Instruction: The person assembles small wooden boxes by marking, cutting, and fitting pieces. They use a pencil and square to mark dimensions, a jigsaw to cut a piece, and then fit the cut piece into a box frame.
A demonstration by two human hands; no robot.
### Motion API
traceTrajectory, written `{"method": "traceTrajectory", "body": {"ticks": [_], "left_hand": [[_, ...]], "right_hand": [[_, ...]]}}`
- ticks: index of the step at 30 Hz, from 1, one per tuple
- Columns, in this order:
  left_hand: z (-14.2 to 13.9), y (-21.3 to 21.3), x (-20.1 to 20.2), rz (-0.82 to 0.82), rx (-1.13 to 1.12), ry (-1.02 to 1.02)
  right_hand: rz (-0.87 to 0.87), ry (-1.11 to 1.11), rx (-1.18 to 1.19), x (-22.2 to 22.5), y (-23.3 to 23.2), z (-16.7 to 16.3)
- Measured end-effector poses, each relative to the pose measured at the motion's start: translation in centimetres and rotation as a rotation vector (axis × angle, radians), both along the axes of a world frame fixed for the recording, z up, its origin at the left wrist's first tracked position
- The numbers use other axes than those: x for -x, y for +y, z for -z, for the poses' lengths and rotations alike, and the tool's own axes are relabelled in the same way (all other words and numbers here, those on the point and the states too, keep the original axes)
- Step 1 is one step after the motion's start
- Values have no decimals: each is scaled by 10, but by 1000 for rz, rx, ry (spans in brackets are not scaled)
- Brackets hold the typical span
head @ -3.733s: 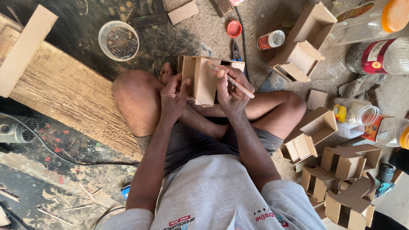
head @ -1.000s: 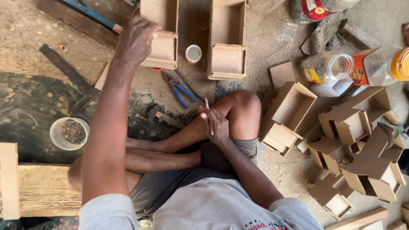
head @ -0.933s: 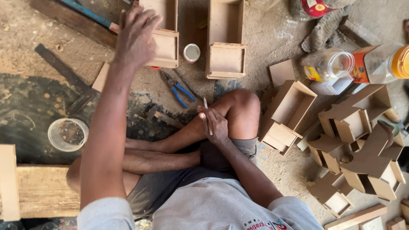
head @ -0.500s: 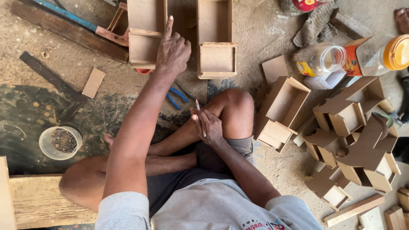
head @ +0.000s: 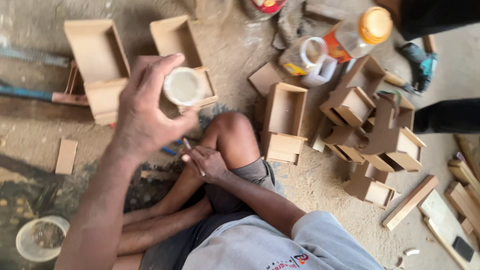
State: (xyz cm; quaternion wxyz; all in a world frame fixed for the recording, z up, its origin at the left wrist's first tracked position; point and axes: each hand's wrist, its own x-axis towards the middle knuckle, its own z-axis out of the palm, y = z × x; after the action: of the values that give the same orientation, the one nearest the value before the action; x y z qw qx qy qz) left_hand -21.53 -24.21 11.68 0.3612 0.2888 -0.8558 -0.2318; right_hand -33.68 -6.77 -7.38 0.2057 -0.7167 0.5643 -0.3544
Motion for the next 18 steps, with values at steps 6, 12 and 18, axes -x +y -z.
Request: {"method": "traceTrajectory", "body": {"ticks": [6,12,18], "left_hand": [[-77,39,96,363,-27,373],[-128,65,171,462,137,518],[-148,82,214,268,281,483]], "right_hand": [[30,89,11,-3,4,2],[-11,114,-77,3,4,-2],[-40,4,-24,5,9,-31]]}}
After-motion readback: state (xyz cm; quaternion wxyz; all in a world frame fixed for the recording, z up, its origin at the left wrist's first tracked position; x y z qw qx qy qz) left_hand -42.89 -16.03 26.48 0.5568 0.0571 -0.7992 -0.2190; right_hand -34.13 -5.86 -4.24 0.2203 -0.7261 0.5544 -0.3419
